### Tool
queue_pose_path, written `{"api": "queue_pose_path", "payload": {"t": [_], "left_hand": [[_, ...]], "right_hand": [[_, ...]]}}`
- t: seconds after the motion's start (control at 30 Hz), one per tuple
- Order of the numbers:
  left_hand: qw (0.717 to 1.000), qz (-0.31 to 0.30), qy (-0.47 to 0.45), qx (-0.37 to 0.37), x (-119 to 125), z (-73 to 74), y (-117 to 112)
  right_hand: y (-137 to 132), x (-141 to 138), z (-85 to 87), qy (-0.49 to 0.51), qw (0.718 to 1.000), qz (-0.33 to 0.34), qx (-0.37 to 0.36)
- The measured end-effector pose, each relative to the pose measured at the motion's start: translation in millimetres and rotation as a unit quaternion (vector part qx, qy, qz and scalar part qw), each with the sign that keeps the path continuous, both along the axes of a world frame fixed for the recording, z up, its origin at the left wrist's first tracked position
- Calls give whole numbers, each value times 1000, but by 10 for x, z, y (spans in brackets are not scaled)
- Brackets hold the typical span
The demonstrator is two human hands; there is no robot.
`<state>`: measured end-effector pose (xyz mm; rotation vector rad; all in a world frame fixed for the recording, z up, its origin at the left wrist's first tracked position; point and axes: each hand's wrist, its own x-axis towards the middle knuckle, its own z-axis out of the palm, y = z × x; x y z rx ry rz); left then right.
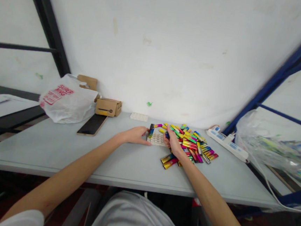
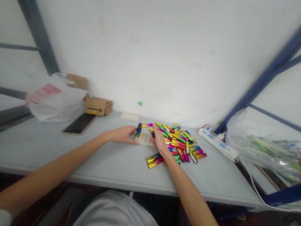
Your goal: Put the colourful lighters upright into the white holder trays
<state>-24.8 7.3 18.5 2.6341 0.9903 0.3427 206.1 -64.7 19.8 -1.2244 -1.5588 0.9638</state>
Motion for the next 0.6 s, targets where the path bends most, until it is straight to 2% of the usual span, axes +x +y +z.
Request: {"api": "queue_pose_path", "payload": {"t": [0.07,0.13,0.6], "left_hand": [[1000,-1,0,-1,-1,4,-2],[1000,-3,0,-5,0,15,-8],[1000,1,4,0,4,8,-1]], "right_hand": [[16,-8,-3,38,998,-4,-54],[42,-11,-16,53,995,-19,-78],[58,16,-82,35,997,-37,-53]]}}
